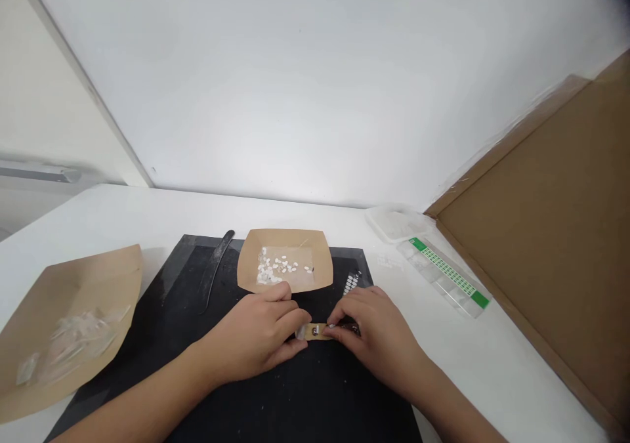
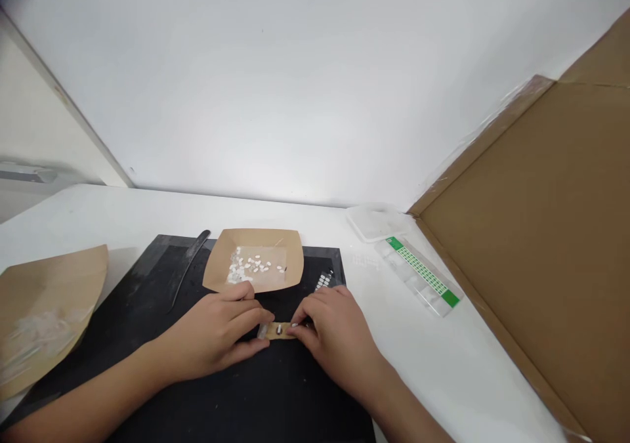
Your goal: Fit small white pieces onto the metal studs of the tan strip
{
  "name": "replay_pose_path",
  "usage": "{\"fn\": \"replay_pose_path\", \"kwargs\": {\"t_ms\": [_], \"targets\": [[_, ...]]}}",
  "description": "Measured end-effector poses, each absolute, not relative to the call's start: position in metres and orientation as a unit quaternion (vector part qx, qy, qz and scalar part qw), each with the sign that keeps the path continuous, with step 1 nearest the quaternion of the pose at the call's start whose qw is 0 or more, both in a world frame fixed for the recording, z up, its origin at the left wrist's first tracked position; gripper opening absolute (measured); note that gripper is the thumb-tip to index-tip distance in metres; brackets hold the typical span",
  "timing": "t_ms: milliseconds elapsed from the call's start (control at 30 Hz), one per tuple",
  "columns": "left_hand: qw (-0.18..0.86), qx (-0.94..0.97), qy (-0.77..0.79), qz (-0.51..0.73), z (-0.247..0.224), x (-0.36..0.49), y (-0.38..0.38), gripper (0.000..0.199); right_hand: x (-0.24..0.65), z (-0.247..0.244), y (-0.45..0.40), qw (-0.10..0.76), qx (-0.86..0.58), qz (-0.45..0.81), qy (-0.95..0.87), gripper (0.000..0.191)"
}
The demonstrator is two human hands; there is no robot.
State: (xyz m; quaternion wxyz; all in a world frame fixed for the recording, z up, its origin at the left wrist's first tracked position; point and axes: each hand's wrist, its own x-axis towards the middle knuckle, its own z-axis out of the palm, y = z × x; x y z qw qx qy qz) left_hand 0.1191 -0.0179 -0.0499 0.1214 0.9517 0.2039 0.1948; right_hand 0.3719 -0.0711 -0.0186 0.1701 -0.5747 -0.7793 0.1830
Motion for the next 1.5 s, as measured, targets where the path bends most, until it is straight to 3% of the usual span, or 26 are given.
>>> {"fn": "replay_pose_path", "kwargs": {"t_ms": [167, 467, 600, 700, 833, 933, 1100, 1267, 1500], "targets": [[0.119, 0.952, 0.208, 0.19, -0.05, 0.119, -0.019, 0.016, 0.368, -0.025, -0.077, 0.26, -0.545, 0.149, -0.783, 0.008], [0.093, 0.944, 0.196, 0.249, -0.042, 0.118, -0.016, 0.042, 0.374, -0.022, -0.075, 0.381, -0.496, 0.153, -0.765, 0.023], [0.145, 0.917, 0.152, 0.338, -0.032, 0.118, -0.022, 0.029, 0.367, -0.016, -0.082, 0.383, -0.432, 0.355, -0.735, 0.04], [0.235, 0.9, 0.107, 0.352, -0.026, 0.12, -0.029, 0.041, 0.359, -0.016, -0.089, 0.376, -0.412, 0.542, -0.629, 0.056], [0.311, 0.873, 0.07, 0.369, -0.026, 0.124, -0.032, 0.04, 0.354, -0.019, -0.092, 0.368, -0.403, 0.635, -0.547, 0.066], [0.318, 0.86, 0.067, 0.393, -0.028, 0.127, -0.031, 0.029, 0.355, -0.019, -0.09, 0.362, -0.409, 0.63, -0.552, 0.065], [0.308, 0.842, 0.094, 0.434, -0.03, 0.127, -0.028, 0.018, 0.357, -0.013, -0.088, 0.376, -0.389, 0.557, -0.631, 0.048], [0.33, 0.808, 0.153, 0.464, -0.03, 0.129, -0.027, 0.015, 0.355, -0.019, -0.092, 0.423, -0.395, 0.425, -0.696, 0.008], [0.364, 0.785, 0.16, 0.475, -0.03, 0.131, -0.029, 0.01, 0.347, -0.034, -0.097, 0.485, -0.362, 0.32, -0.729, 0.019]]}}
